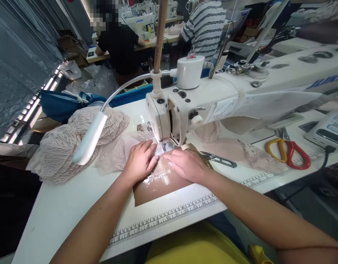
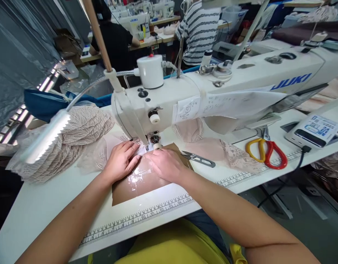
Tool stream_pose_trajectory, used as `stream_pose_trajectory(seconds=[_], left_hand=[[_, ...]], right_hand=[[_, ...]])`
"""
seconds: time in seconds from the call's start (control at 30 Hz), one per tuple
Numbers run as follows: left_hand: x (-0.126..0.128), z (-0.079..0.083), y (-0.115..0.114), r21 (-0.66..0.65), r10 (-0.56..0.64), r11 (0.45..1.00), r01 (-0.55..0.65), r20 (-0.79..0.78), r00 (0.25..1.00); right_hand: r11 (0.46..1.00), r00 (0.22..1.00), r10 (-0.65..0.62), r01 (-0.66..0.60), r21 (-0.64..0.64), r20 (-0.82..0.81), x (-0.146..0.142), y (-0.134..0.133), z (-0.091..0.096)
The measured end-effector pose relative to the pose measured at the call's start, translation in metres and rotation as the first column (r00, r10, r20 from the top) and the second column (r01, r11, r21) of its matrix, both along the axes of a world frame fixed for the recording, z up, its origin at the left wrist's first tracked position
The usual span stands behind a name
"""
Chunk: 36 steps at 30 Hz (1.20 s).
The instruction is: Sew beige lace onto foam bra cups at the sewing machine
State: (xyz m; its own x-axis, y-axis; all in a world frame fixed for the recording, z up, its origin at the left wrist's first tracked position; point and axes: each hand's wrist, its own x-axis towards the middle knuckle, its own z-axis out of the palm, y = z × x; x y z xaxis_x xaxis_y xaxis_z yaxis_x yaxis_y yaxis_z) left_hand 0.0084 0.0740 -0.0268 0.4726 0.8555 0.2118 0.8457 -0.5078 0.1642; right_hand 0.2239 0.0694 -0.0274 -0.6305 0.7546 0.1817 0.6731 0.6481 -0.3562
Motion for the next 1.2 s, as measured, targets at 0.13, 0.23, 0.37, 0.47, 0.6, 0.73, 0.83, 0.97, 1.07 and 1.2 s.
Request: stream_pose_trajectory(seconds=[0.13, 0.23, 0.37, 0.47, 0.6, 0.73, 0.83, 0.97, 1.07, 1.2], left_hand=[[-0.005, -0.003, 0.002, -0.048, 0.089, 0.995, -0.083, 0.151, 0.984], [-0.013, 0.004, -0.001, -0.094, 0.138, 0.988, -0.121, 0.207, 0.968], [-0.019, 0.03, -0.03, -0.267, 0.014, 0.962, 0.052, 0.24, 0.971], [-0.016, 0.049, -0.062, -0.496, -0.201, 0.79, 0.361, 0.346, 0.916], [-0.016, 0.057, -0.079, -0.493, -0.141, 0.766, 0.412, 0.497, 0.856], [-0.024, 0.049, -0.061, -0.375, 0.068, 0.909, 0.179, 0.559, 0.826], [-0.028, 0.043, -0.039, -0.413, 0.165, 0.908, 0.071, 0.508, 0.846], [-0.025, 0.038, -0.017, -0.57, 0.217, 0.82, 0.053, 0.396, 0.892], [-0.019, 0.039, -0.011, -0.669, 0.265, 0.739, 0.074, 0.391, 0.882], [-0.018, 0.04, -0.015, -0.725, 0.346, 0.672, 0.148, 0.485, 0.803]], right_hand=[[0.995, 1.0, -0.006, 0.004, -0.095, -0.011, 0.006, -0.003, 0.015], [0.989, 0.997, -0.035, 0.045, -0.139, 0.071, 0.023, -0.01, 0.034], [0.983, 0.939, -0.151, 0.175, -0.051, 0.309, 0.054, -0.02, 0.047], [0.977, 0.87, -0.203, 0.207, 0.041, 0.449, 0.07, -0.022, 0.038], [0.981, 0.846, -0.192, 0.167, 0.095, 0.497, 0.077, -0.021, 0.021], [0.983, 0.872, -0.177, 0.139, 0.117, 0.457, 0.085, -0.023, 0.02], [0.97, 0.896, -0.227, 0.171, 0.175, 0.381, 0.095, -0.025, 0.023], [0.967, 0.869, -0.245, 0.186, 0.174, 0.429, 0.105, -0.025, 0.02], [0.966, 0.861, -0.245, 0.18, 0.184, 0.446, 0.108, -0.022, 0.015], [0.936, 0.918, -0.272, 0.182, 0.302, 0.289, 0.114, -0.019, 0.01]])
